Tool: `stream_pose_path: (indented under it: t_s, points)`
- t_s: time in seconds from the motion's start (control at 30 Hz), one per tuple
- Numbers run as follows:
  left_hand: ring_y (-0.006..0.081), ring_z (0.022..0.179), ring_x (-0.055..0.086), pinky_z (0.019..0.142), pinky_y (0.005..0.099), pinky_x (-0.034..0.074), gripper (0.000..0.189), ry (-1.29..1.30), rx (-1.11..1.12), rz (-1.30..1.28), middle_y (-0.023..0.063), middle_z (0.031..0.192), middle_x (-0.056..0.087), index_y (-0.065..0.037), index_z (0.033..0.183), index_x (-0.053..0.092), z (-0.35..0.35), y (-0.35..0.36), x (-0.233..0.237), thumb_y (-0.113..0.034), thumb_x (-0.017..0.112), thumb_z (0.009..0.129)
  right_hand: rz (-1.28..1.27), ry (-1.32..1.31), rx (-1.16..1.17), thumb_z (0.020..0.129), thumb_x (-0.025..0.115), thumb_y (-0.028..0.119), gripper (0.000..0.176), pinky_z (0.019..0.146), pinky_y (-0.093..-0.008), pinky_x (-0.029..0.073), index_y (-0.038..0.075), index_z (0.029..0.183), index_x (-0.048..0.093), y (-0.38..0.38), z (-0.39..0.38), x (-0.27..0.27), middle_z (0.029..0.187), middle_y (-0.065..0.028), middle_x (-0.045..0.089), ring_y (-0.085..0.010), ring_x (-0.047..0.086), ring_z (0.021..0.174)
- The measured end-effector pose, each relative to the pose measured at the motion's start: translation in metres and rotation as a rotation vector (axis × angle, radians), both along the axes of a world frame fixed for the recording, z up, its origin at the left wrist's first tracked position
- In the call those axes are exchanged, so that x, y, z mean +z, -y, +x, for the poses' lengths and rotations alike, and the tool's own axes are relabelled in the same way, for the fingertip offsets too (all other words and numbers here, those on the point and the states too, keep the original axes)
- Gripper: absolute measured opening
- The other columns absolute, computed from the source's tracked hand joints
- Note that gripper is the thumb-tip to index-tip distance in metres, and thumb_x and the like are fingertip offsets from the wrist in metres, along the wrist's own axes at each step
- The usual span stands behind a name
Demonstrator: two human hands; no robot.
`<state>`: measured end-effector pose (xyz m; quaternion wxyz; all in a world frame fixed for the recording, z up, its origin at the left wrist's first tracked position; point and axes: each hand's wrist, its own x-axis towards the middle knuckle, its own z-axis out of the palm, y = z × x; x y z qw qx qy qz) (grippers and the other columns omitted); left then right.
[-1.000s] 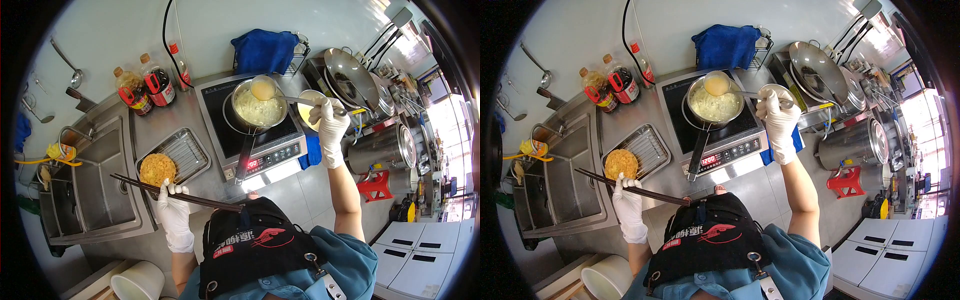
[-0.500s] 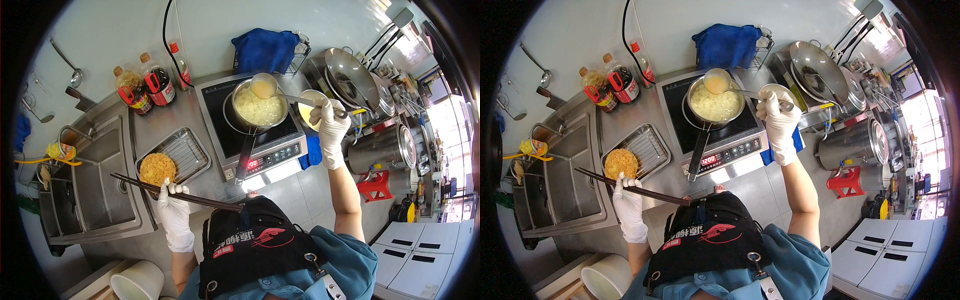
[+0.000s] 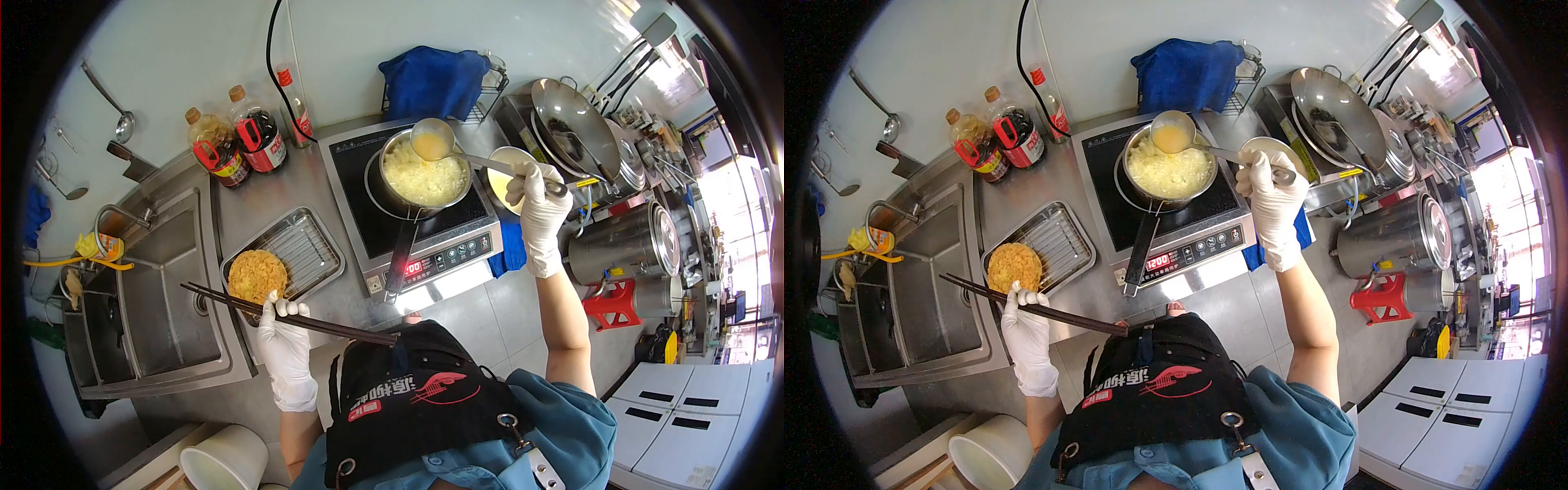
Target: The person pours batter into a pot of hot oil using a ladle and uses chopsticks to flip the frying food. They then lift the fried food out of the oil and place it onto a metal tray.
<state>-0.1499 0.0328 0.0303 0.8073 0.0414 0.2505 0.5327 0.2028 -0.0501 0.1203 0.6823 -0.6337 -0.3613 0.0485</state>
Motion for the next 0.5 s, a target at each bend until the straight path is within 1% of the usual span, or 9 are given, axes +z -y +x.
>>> stream_pose_path:
  t_s: [0.03,0.17,0.23,0.5]
  points:
    - [0.0135,0.067,0.039,0.072,0.0289,0.041,0.016,-0.021,0.026,-0.032,0.0017,0.072,0.039,0.002,0.102,0.050,0.002,0.000,0.003,-0.009,0.041,0.095,-0.002,-0.007,-0.003,0.090,0.056,0.020,0.024,0.048,-0.0211,0.041,-0.003,0.085,0.061,0.000,0.000,0.000,0.061,-0.0063,0.059,-0.0095,0.052,0.048]
    - [0.0135,0.067,0.038,0.072,0.0292,0.041,0.016,-0.023,0.026,-0.035,0.0016,0.072,0.039,0.002,0.102,0.050,0.000,0.000,0.000,-0.009,0.041,0.095,-0.005,-0.007,0.004,0.090,0.056,0.020,0.024,0.047,-0.0212,0.041,-0.003,0.086,0.061,0.001,0.000,-0.001,0.062,-0.0071,0.060,-0.0099,0.052,0.048]
    - [0.0152,0.070,0.045,0.077,0.0336,0.043,0.018,0.010,-0.028,0.030,0.0027,0.073,0.045,-0.002,0.102,0.051,-0.004,-0.001,-0.008,-0.016,0.040,0.096,-0.002,-0.014,0.008,0.090,0.056,0.020,0.024,0.047,-0.0213,0.041,-0.003,0.086,0.061,0.000,-0.001,0.000,0.062,-0.0072,0.060,-0.0101,0.052,0.048]
    - [0.0148,0.070,0.045,0.077,0.0333,0.043,0.019,0.001,-0.030,0.036,0.0023,0.073,0.044,-0.002,0.102,0.051,-0.003,-0.002,-0.009,-0.016,0.039,0.097,-0.026,0.003,-0.011,0.090,0.055,0.018,0.022,0.048,-0.0217,0.042,-0.003,0.086,0.061,0.000,0.000,-0.002,0.063,-0.0077,0.060,-0.0107,0.053,0.049]
